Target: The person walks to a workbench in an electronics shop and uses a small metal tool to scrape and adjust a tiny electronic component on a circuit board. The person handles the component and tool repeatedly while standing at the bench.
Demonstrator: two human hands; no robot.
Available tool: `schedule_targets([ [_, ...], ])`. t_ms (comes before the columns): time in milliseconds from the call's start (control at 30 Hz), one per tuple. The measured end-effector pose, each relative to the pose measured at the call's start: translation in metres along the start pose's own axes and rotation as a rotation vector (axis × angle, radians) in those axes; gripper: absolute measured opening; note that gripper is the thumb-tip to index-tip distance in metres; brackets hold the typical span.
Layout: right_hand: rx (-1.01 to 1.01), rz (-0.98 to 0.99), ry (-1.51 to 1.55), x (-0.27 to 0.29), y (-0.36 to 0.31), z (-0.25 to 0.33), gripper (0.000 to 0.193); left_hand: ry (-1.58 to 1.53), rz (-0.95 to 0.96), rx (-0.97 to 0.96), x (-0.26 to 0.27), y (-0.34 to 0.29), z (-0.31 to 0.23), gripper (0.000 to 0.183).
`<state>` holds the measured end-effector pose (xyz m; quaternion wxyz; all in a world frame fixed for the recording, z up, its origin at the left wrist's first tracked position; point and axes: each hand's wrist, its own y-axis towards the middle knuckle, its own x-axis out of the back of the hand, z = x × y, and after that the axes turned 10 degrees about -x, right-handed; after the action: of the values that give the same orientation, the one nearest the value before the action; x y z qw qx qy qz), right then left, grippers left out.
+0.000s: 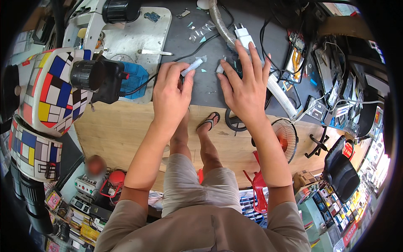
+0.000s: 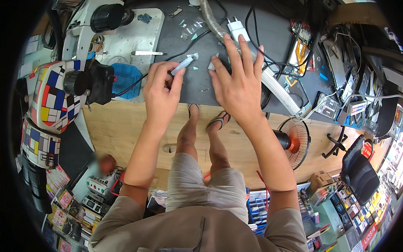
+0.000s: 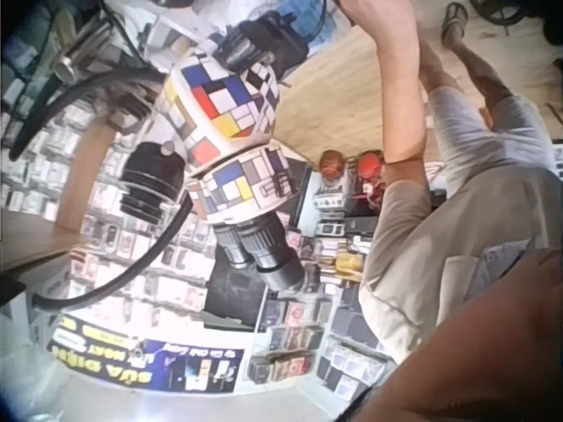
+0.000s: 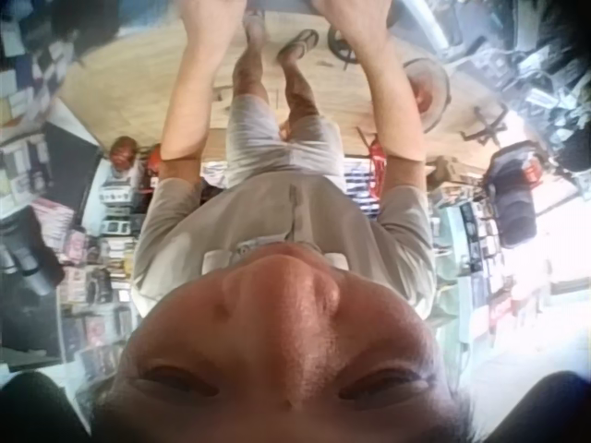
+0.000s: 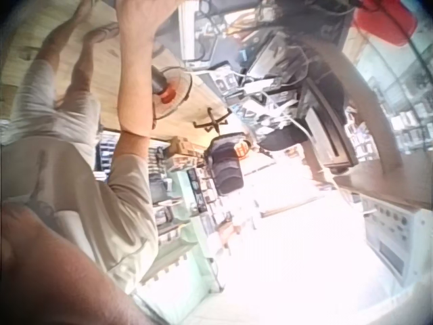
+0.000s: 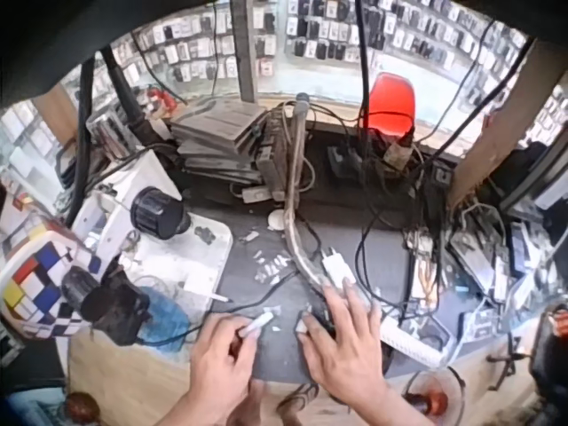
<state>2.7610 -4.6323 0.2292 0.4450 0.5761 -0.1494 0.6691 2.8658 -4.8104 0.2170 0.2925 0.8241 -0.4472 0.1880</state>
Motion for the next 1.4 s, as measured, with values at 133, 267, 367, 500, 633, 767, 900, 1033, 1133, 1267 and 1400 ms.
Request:
schedule_targets([
  [133, 0.002, -0.008, 0.01, -0.002, 0.001, -0.002, 0.031, 0.02, 0.011, 0.003, -0.002, 0.005, 0.0, 0.014],
  [267, 0.0, -0.003, 0.016, -0.003, 0.001, -0.003, 0.031, 0.026, 0.003, -0.008, -0.003, 0.006, 0.003, 0.014],
  [367, -0.008, 0.013, 0.017, -0.003, 0.001, -0.004, 0.032, -0.042, -0.03, 0.055, -0.004, 0.005, 0.002, 0.014],
  [500, 0.006, 0.022, 0.022, -0.001, 0.001, -0.002, 0.032, -0.15, -0.057, 0.223, 0.001, -0.006, 0.0, 0.016],
  [633, 0.047, 0.019, 0.014, 0.0, 0.002, -0.004, 0.029, -0.389, -0.14, 0.347, 0.004, -0.016, 0.0, 0.018],
  [767, 0.064, -0.032, 0.027, -0.001, 0.004, -0.004, 0.03, -0.548, -0.176, 0.323, 0.011, -0.023, -0.003, 0.019],
  [900, 0.059, -0.098, 0.17, 0.003, 0.005, 0.0, 0.032, -0.607, -0.147, 0.282, 0.013, -0.035, -0.003, 0.023],
  [1033, -0.029, -0.111, 0.473, 0.01, 0.001, 0.008, 0.023, -0.641, -0.107, 0.266, 0.016, -0.047, -0.005, 0.02],
  [1133, -0.182, -0.024, 0.61, 0.016, -0.004, 0.008, 0.02, -0.645, -0.097, 0.218, 0.016, -0.048, -0.007, 0.017],
  [1267, -0.388, 0.093, 0.664, 0.025, -0.009, 0.013, 0.019, -0.63, -0.109, 0.239, 0.022, -0.036, 0.007, 0.018],
  [1400, -0.404, 0.175, 0.66, 0.015, -0.01, 0.008, 0.02, -0.518, -0.082, 0.204, 0.02, -0.02, 0.016, 0.019],
])
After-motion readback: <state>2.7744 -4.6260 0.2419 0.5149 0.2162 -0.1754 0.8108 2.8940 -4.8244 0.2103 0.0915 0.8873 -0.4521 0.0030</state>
